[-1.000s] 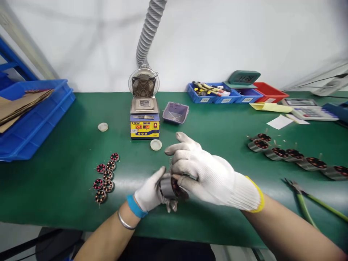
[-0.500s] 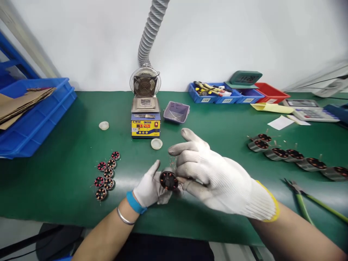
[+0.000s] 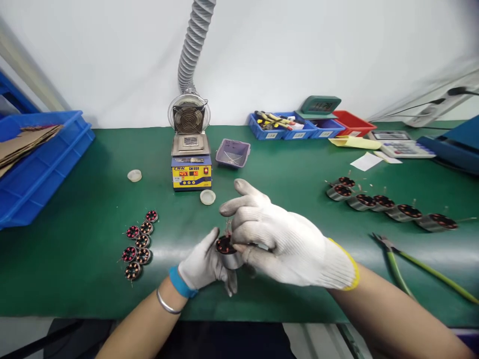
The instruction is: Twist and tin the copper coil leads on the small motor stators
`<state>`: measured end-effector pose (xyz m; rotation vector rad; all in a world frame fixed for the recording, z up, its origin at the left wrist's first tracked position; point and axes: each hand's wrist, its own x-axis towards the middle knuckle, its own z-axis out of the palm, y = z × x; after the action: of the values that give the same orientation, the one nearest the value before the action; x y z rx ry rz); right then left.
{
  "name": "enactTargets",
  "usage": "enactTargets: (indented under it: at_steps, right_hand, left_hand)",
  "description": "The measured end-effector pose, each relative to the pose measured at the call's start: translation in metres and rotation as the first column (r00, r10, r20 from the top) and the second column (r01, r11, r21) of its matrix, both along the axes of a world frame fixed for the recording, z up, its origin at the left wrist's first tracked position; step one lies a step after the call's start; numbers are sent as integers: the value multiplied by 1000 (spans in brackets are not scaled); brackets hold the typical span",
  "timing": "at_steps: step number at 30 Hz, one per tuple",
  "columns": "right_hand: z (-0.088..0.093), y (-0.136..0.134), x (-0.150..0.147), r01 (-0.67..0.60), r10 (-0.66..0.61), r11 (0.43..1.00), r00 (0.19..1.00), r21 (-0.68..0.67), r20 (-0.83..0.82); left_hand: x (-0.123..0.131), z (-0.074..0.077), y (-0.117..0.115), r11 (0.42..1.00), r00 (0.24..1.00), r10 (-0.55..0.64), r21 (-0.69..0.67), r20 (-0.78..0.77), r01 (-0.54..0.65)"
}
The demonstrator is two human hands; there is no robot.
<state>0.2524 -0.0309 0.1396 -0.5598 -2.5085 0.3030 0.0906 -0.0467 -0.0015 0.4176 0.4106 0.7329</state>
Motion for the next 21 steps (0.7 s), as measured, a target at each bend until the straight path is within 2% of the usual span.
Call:
enactTargets:
  at_steps: [1, 2, 4, 5, 7, 8, 9, 10, 11, 12, 14, 18, 21]
  right_hand:
    - [-4, 1, 3, 12, -12, 1000, 1000, -8, -2]
    - [-10, 2, 7, 22, -22, 999, 1000, -25, -21]
    - [-23, 6, 17, 49, -67, 992, 985, -113, -162]
    - [-32, 9, 22, 62, -117, 980, 949, -190, -294]
    - [-51, 15, 31, 61, -274, 928, 779, -368, -563]
    - [-60, 18, 35, 48, -357, 892, 686, -449, -634]
    - [-70, 19, 37, 41, -423, 853, 639, -520, -643]
    - [-78, 19, 38, 46, -459, 817, 656, -575, -599]
    - [-84, 18, 37, 61, -460, 786, 722, -615, -516]
    - [-90, 15, 35, 74, -424, 766, 805, -638, -415]
    - [-95, 8, 27, 62, -288, 772, 921, -632, -262]
    - [-94, 2, 15, -15, -131, 844, 963, -537, -233]
    - [-94, 4, 13, -84, -91, 838, 953, -539, -289]
  left_hand:
    - [0, 2, -3, 998, 999, -41, 45, 18, 40]
    - [-1, 5, -5, 996, 999, -32, 87, 25, 29]
    - [-3, 13, -9, 978, 993, 119, 170, 5, -118]
    - [-4, 16, -10, 958, 978, 206, 210, -18, -197]
    - [-5, 19, -10, 923, 953, 296, 277, -61, -268]
    - [-6, 19, -10, 915, 949, 307, 296, -74, -273]
    - [-6, 18, -10, 917, 951, 298, 303, -84, -260]
    - [-6, 17, -10, 924, 958, 273, 301, -83, -237]
    - [-7, 15, -10, 934, 969, 234, 293, -75, -203]
    - [-7, 13, -11, 944, 980, 190, 285, -63, -164]
    - [-7, 11, -11, 955, 992, 117, 279, -50, -99]
    - [-5, 8, -12, 952, 993, 60, 306, -99, -27]
    - [-3, 5, -12, 956, 994, 40, 293, -101, -9]
